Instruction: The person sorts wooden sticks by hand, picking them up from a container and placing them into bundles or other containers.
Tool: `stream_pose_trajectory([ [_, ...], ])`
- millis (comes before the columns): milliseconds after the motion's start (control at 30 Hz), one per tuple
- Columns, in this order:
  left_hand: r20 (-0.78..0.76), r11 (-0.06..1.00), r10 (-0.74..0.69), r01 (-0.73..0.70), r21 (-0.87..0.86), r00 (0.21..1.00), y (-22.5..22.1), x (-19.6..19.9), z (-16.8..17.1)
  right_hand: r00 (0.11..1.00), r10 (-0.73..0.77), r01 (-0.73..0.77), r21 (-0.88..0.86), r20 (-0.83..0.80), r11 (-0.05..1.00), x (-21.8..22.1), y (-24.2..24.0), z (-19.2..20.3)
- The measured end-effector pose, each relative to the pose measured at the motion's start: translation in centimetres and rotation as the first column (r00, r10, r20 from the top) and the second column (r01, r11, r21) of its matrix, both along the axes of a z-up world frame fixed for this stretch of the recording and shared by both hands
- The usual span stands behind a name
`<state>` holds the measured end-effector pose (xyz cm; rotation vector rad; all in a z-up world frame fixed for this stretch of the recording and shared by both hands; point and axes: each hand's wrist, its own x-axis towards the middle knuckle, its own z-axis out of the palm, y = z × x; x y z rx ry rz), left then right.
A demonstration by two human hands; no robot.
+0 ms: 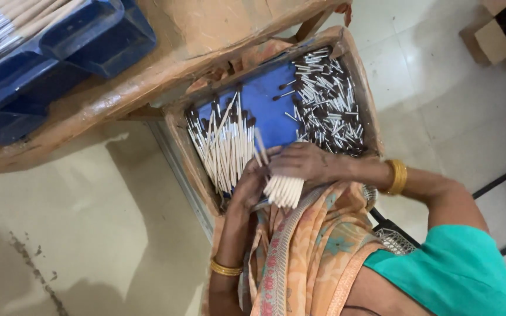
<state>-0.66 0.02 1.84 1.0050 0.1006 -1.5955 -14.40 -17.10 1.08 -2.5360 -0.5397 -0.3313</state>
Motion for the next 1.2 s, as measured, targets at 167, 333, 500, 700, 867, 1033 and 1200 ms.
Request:
stream_pose_trajectory([
  [167,-0.028,0.999,0.023,-0.024,-0.035,0.999,0.9,-0.5,-4.7,0.932,0.362,-0.289,-0.677,-0.036,0.677,3.6,-0.8,4.9],
  [333,0.014,0.996,0.08,-0.079,-0.028,0.997,0.5,0.2,-3.0,0.92,0.392,-0.315,-0.596,0.0,0.739,3.8,-0.9,3.0],
  [500,0.106,0.996,-0.05,0.057,-0.063,0.993,-0.2,1.6,0.2,0.927,0.338,-0.221,-0.492,0.162,0.842,4.6,-1.9,5.0],
  [700,0.152,0.979,-0.013,0.044,-0.201,0.988,-0.8,4.1,0.9,0.976,-0.21,0.158,0.489,0.054,0.858,5.8,-4.1,3.5],
  [867,0.622,0.966,0.138,0.035,-0.257,0.771,-6.2,7.4,13.9,0.943,-0.312,0.298,0.714,-0.117,0.633,13.3,-9.0,10.5],
  [1033,0.832,0.873,0.441,0.056,-0.485,0.336,-11.5,13.5,20.3,0.904,-0.324,0.388,0.853,-0.279,0.348,21.3,-13.8,15.9],
  [1200,0.815,0.842,0.485,0.084,-0.533,0.315,-16.5,18.5,18.1,0.95,-0.163,0.304,0.905,-0.266,0.298,25.5,-17.9,8.9],
])
